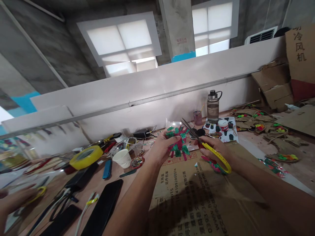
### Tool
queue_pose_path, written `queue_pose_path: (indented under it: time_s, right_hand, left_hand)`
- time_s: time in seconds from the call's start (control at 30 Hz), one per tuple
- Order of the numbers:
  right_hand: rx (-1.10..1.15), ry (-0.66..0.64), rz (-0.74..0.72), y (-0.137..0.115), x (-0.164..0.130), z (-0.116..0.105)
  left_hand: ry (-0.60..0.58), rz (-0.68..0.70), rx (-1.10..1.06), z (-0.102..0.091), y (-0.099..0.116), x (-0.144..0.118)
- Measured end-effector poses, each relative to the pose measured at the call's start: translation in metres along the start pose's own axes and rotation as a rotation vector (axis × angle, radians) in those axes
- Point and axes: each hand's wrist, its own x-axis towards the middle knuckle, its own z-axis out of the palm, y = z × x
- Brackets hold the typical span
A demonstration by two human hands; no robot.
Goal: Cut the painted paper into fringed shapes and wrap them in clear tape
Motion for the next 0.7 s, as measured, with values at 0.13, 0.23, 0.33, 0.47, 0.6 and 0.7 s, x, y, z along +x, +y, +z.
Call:
queue_pose_path:
  time_s: [0.13,0.23,0.33,0.47,0.6,0.7]
  right_hand:
    - [-0.038,-0.027,-0.067,-0.003,0.001,-0.003]
    - [-0.060,-0.057,-0.077,-0.003,0.000,-0.006]
    - [-0.129,-0.055,-0.105,-0.004,0.001,-0.009]
    - [-0.184,-0.076,-0.164,-0.004,0.004,-0.010]
    - [-0.213,-0.032,-0.185,-0.001,0.005,-0.009]
    - [-0.228,-0.032,-0.167,0.001,0.004,-0.009]
  left_hand:
    - [0.016,-0.021,0.017,-0.002,0.003,-0.001]
    - [0.008,-0.028,0.021,-0.004,0.006,-0.001]
    - [-0.032,-0.047,0.022,-0.008,0.009,-0.001]
    - [-0.061,-0.054,0.063,-0.013,0.009,0.001]
    - [-0.092,-0.065,0.125,-0.015,0.007,0.002]
    - [-0.095,-0.071,0.150,-0.014,0.007,0.001]
